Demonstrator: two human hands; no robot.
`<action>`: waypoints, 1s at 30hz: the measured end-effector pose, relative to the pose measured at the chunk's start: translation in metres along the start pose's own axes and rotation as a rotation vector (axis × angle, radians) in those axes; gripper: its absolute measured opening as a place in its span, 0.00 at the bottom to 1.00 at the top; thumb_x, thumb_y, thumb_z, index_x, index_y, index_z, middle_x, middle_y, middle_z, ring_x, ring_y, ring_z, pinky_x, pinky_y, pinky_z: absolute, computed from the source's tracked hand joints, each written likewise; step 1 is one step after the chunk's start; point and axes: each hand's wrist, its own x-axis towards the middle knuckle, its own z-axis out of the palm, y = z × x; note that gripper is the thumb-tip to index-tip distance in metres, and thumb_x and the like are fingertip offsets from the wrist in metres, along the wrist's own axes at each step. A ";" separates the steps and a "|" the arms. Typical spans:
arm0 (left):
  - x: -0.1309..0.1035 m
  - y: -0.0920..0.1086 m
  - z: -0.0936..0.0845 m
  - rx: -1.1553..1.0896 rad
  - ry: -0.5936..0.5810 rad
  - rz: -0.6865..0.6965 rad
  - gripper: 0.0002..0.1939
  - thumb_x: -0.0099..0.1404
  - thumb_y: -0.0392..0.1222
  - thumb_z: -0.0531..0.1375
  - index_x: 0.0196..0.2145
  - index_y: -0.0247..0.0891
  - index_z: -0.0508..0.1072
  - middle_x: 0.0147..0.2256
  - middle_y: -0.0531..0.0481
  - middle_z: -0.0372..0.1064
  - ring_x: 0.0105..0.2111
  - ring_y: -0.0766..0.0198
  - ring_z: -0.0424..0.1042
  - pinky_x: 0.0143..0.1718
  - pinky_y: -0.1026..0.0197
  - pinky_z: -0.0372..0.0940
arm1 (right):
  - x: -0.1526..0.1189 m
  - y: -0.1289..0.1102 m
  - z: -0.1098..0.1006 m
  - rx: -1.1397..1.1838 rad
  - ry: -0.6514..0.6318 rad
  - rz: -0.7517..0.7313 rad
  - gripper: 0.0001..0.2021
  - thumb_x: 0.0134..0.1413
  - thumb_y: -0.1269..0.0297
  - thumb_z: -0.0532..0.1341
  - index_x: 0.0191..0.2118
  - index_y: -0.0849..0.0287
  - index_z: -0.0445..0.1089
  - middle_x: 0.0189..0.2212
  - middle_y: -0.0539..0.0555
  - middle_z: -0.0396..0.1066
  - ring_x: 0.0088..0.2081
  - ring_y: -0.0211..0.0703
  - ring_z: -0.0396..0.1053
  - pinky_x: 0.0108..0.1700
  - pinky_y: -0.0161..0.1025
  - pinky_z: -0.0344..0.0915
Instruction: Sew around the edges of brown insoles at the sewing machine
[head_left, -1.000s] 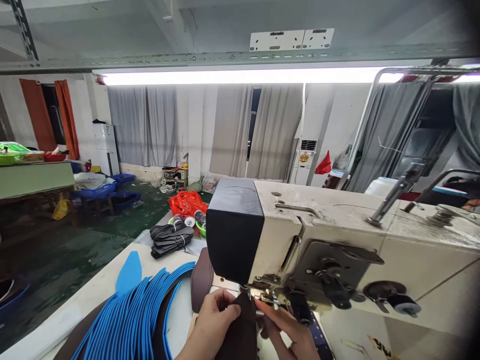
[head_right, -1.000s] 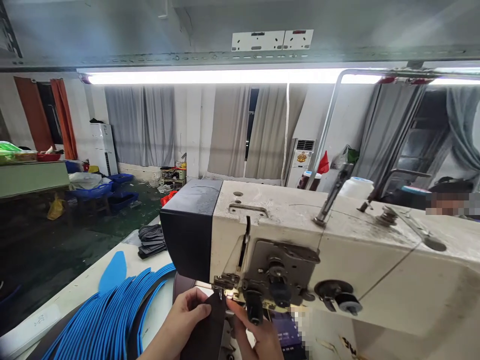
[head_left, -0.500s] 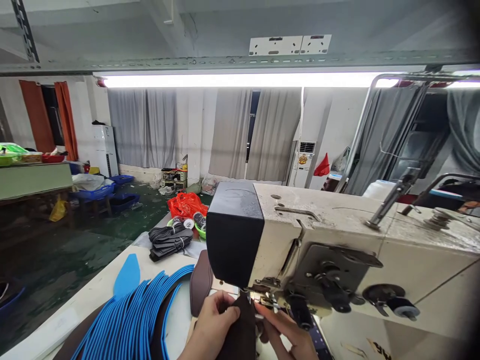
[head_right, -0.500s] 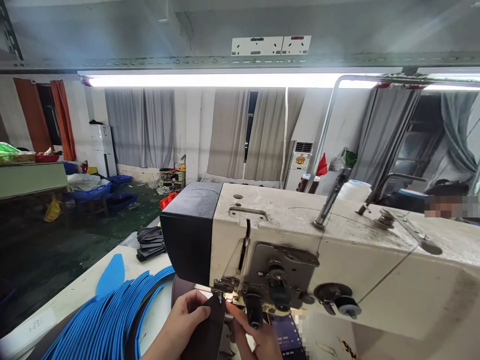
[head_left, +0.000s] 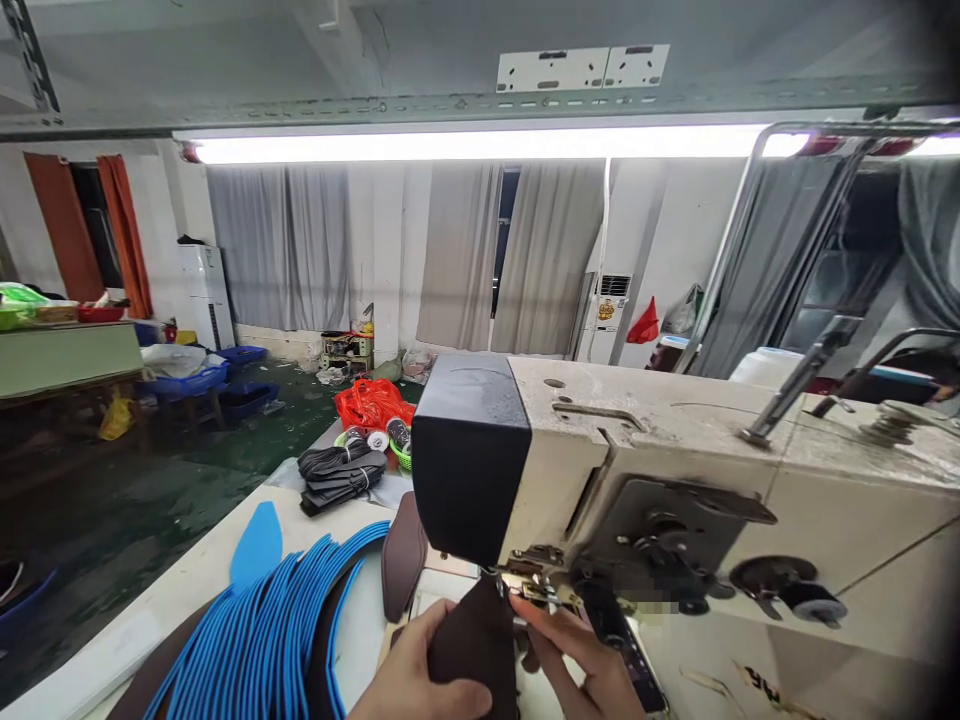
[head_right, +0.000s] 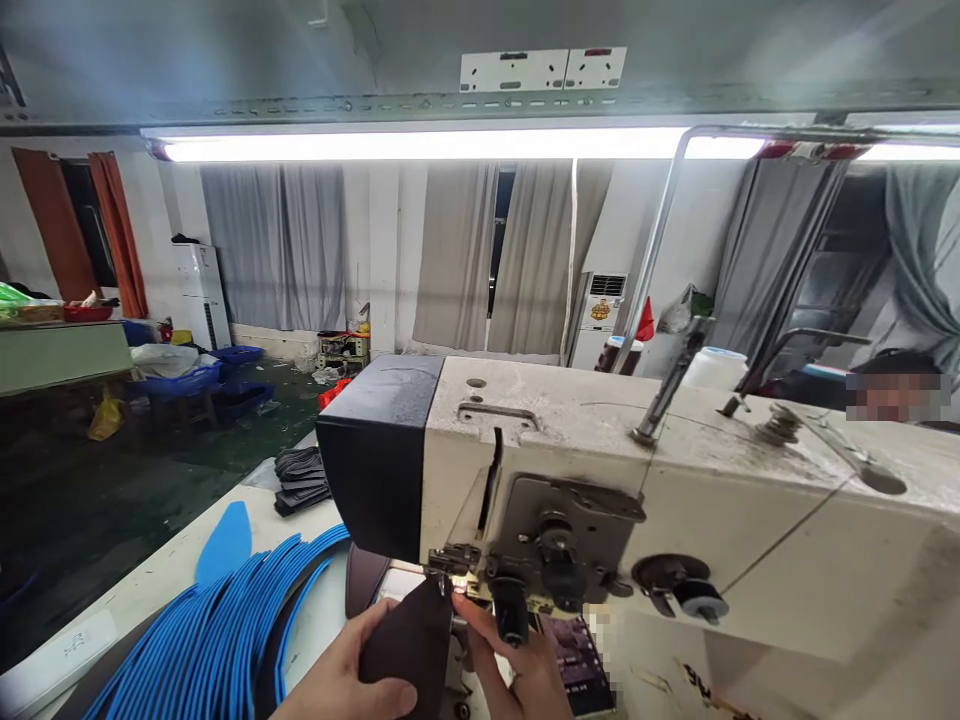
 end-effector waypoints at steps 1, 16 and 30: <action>-0.001 0.001 0.000 0.001 -0.003 0.006 0.27 0.43 0.45 0.71 0.42 0.38 0.72 0.31 0.51 0.76 0.35 0.54 0.74 0.35 0.60 0.68 | -0.001 0.001 0.001 0.002 0.000 0.005 0.19 0.63 0.50 0.54 0.53 0.49 0.74 0.22 0.55 0.76 0.22 0.41 0.73 0.22 0.30 0.70; 0.007 0.035 0.010 -0.163 0.000 0.066 0.28 0.45 0.41 0.70 0.46 0.35 0.73 0.39 0.43 0.78 0.38 0.53 0.75 0.39 0.57 0.68 | -0.001 -0.004 -0.002 -0.034 -0.006 0.060 0.17 0.64 0.53 0.54 0.51 0.49 0.75 0.24 0.54 0.76 0.26 0.42 0.75 0.19 0.28 0.67; -0.012 0.020 0.001 -0.267 -0.155 -0.028 0.32 0.36 0.48 0.74 0.40 0.35 0.77 0.33 0.45 0.74 0.35 0.56 0.71 0.34 0.61 0.66 | 0.000 -0.006 0.006 0.079 0.054 0.009 0.18 0.63 0.52 0.54 0.51 0.50 0.75 0.28 0.54 0.77 0.25 0.39 0.73 0.27 0.28 0.70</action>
